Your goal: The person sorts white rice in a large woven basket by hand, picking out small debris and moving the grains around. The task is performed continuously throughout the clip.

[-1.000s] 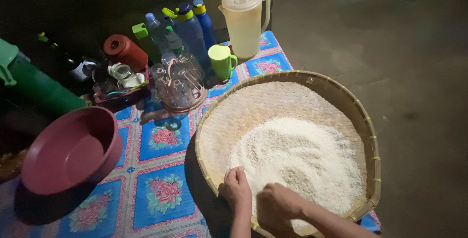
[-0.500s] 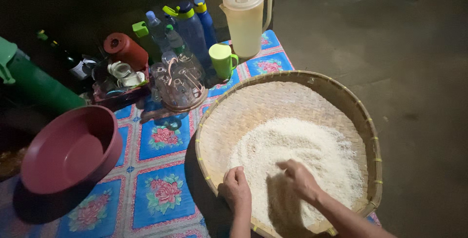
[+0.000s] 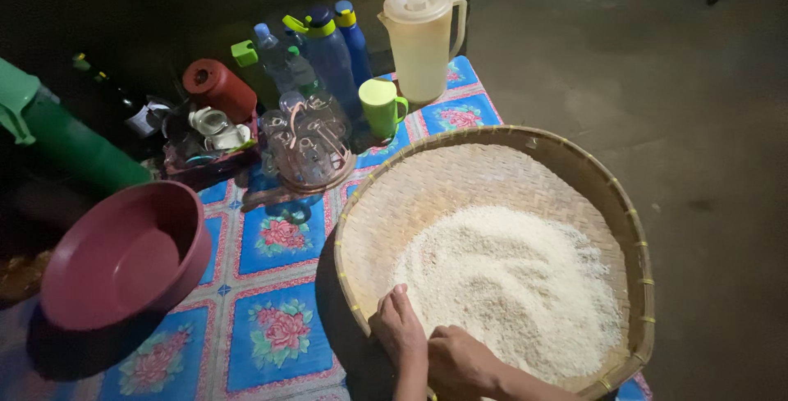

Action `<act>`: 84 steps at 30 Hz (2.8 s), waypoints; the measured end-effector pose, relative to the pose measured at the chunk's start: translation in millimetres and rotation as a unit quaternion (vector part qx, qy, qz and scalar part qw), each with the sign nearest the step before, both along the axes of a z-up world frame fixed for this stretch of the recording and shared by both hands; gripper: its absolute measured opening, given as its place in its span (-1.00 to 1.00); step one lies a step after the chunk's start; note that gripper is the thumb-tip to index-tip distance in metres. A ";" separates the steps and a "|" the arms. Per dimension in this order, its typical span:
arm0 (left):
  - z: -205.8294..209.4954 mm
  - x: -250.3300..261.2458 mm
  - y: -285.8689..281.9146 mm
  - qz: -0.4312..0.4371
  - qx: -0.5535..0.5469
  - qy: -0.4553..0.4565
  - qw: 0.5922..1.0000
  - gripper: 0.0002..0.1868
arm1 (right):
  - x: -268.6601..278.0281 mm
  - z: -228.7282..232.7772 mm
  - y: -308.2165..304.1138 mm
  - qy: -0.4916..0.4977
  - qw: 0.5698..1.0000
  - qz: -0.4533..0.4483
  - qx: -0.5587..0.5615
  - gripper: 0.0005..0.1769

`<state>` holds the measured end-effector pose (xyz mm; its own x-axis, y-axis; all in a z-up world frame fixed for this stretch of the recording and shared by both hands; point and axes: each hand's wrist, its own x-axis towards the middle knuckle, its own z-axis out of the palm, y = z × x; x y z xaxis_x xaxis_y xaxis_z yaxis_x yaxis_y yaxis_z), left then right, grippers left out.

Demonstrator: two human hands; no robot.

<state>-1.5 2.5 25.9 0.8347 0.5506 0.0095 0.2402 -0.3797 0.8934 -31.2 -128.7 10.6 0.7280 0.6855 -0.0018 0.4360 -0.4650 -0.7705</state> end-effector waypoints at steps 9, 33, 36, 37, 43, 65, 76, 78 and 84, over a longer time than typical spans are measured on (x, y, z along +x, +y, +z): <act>-3.4 0.7 2.9 -0.030 0.050 0.032 0.998 -0.49 | 58.7 -15.2 1.6 0.086 0.983 -0.142 -0.072 -0.68; 1.7 4.4 2.9 -0.010 0.039 0.048 0.998 -0.48 | 201.6 -17.7 -95.8 0.167 0.878 -0.448 0.032 -0.51; -6.4 4.9 3.1 -0.008 0.037 0.016 0.999 -0.49 | 211.6 -30.5 -85.1 0.198 0.864 -0.464 0.009 -0.51; -8.0 4.7 2.7 -0.008 0.040 0.018 0.999 -0.49 | 211.5 -35.9 -79.8 0.177 0.879 -0.440 -0.044 -0.54; -10.6 4.3 4.4 -0.011 0.046 0.003 0.999 -0.48 | 205.1 -74.5 -49.3 0.091 0.918 -0.328 -0.202 -0.49; -2.2 0.7 0.1 0.008 0.030 -0.002 1.000 -0.46 | 17.0 55.7 -21.1 0.051 0.960 -0.052 -0.271 -0.83; -8.7 1.5 0.4 0.009 0.033 0.001 0.999 -0.42 | 34.6 14.7 -130.4 -0.023 0.980 -0.162 -0.116 -0.72; -8.8 2.4 -0.4 0.009 0.052 0.022 0.998 -0.41 | 28.9 33.7 -136.0 0.016 0.967 -0.206 -0.150 -0.73; -6.0 2.6 -2.3 0.009 0.055 0.045 0.997 -0.40 | 15.5 76.6 -132.1 0.125 0.945 -0.263 -0.151 -0.64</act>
